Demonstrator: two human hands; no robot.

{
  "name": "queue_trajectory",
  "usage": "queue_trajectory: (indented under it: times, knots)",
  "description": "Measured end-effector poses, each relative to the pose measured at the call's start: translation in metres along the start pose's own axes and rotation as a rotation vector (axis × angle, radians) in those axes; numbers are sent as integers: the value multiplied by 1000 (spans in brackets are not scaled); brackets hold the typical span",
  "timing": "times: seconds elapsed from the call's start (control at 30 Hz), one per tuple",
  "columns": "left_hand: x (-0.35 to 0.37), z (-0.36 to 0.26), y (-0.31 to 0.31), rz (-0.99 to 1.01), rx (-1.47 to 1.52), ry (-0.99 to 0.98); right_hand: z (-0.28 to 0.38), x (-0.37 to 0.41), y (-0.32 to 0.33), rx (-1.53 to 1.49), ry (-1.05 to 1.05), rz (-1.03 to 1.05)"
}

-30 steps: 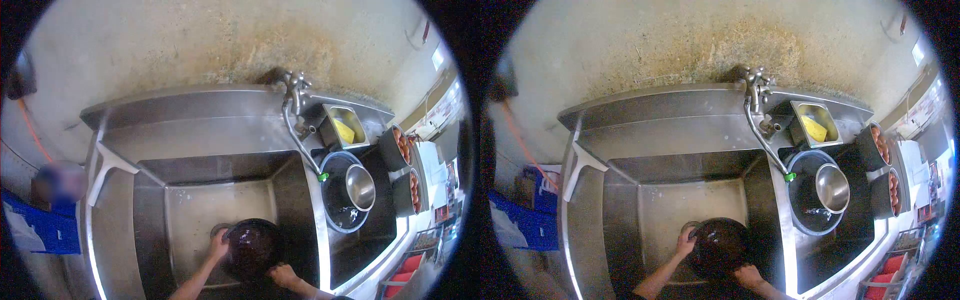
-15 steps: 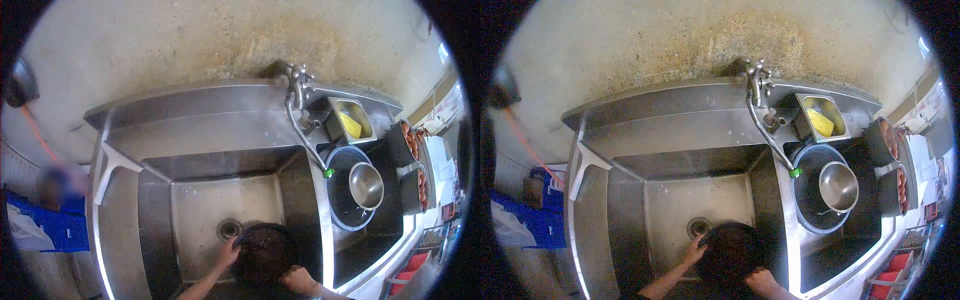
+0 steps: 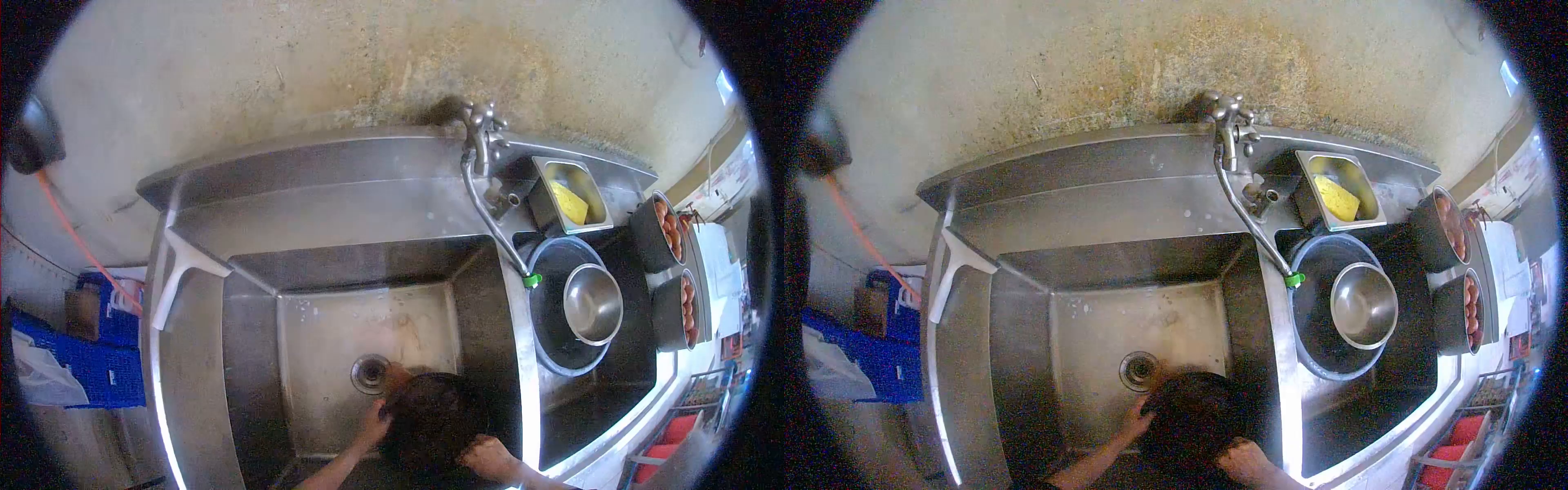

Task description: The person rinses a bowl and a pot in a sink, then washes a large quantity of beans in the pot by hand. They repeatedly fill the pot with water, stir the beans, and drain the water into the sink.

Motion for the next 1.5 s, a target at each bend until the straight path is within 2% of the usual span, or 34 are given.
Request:
queue_trajectory:
  times: [0.07, 0.13, 0.3, 0.43, 0.5, 0.53, 0.6, 0.67, 0.73, 0.83, 0.9, 1.03, 1.1, 1.13, 1.2, 1.27, 1.3, 1.33, 1.4, 1.47, 1.5]
  knots:
    - [4, 6, 0, -10, -75, 12, 0, 1, -2, -4, 14, -6]
    - [8, 1, 1, -19, -147, 26, 2, 4, 0, -26, 87, -158]
    - [20, -22, 5, 74, 65, 243, 7, 7, 13, 41, 65, -129]
    - [17, -8, 1, 124, -6, 257, 8, 7, 24, 36, 117, -137]
    - [19, -10, 0, 32, 84, 259, 9, 7, 30, 59, 93, -69]
    - [19, -13, 0, 30, 86, 258, 9, 7, 31, 80, 68, 0]
    - [18, -17, 0, 79, 180, 272, 9, 9, 37, 69, 68, -21]
    - [15, 6, -8, 79, 193, 318, 9, 9, 38, 56, 69, -43]
    - [14, 4, -6, 79, 207, 364, 6, 9, 33, 66, 34, 29]
    - [19, -23, 3, 154, 299, 316, 3, 9, 27, 57, 63, 18]
    - [28, -44, 9, 154, 425, 457, 5, 9, 36, 62, 83, -3]
    - [15, 2, -7, 136, 497, 500, 3, 10, 34, 74, 70, -71]
    - [7, 26, -14, 217, 575, 383, 6, 11, 48, 76, 88, -110]
    - [10, 6, -8, 218, 578, 382, 8, 11, 55, 77, 108, -152]
    - [18, -27, 1, 275, 669, 512, 7, 10, 56, 96, 118, -151]
    - [11, 4, -10, 282, 713, 477, 6, 9, 55, 114, 129, -151]
    - [10, -3, -8, 289, 754, 442, 5, 9, 54, 110, 125, -164]
    - [11, -8, -5, 288, 755, 441, 4, 8, 55, 105, 122, -177]
    - [13, -19, 4, 240, 562, 513, 4, 8, 61, 106, 112, -174]
    - [1, 29, -11, 263, 570, 489, 5, 8, 72, 107, 101, -171]
    - [-1, 28, -11, 288, 577, 464, 7, 7, 79, 134, 107, -137]
Point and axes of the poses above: each hand's wrist, its own x-axis away from the middle knuckle, its own y-axis out of the back of the hand, z = x × y, the point moved 3 cm from there along -x, towards the middle knuckle, and after that the axes turned 9 degrees about y, right-handed, at the moved point
